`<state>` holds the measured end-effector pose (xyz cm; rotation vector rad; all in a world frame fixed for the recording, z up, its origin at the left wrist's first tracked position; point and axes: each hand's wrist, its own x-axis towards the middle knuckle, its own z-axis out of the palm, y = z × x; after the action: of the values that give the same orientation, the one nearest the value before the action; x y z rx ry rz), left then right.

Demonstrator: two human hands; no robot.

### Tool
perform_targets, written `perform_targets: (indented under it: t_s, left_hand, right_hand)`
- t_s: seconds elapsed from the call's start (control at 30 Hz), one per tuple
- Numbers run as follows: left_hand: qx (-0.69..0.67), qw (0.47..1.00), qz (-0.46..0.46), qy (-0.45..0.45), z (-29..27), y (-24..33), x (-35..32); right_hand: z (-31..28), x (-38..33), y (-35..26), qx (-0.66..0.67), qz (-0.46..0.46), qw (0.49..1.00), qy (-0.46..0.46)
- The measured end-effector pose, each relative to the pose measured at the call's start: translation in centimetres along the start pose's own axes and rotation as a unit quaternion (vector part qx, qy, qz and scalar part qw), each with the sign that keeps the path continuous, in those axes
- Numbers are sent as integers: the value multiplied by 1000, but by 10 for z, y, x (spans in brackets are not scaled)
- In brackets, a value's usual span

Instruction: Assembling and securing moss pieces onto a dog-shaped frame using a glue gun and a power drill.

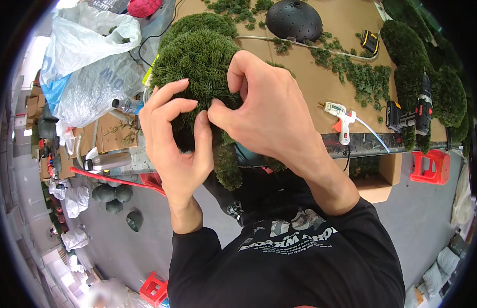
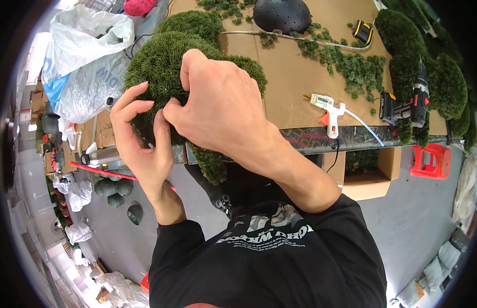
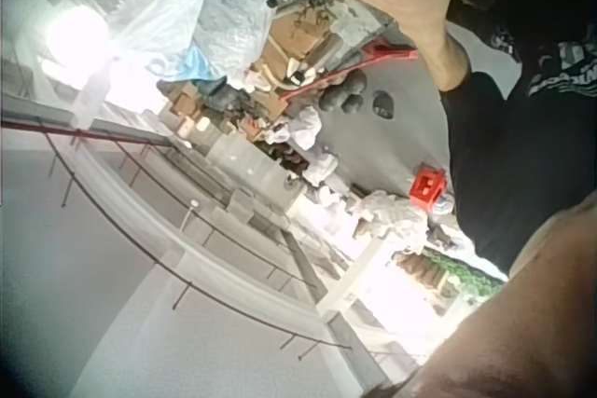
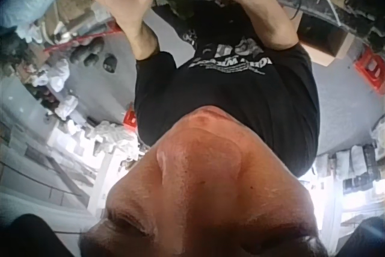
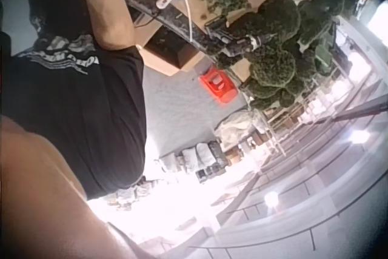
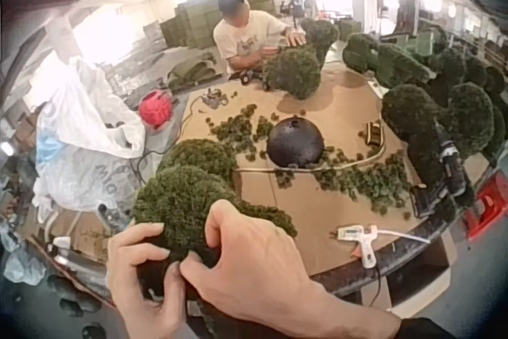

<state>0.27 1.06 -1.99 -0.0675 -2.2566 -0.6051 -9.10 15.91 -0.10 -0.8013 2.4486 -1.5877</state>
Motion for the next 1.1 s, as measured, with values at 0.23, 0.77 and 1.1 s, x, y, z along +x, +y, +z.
perform_targets:
  t_s: [0.23, 0.77, 1.1]
  left_hand:
    - [-98, 995, -22, -15, -17, 3, -11]
    - [-604, 736, 292, 84, -199, 84, -60]
    - [-582, 762, 277, 65, -219, 104, -55]
  right_hand:
    - [15, -15, 30, 63, -118, 988, 73]
    - [-7, -77, 59, 315, -75, 946, -4]
    - [1, -78, 48, 271, -188, 942, -55]
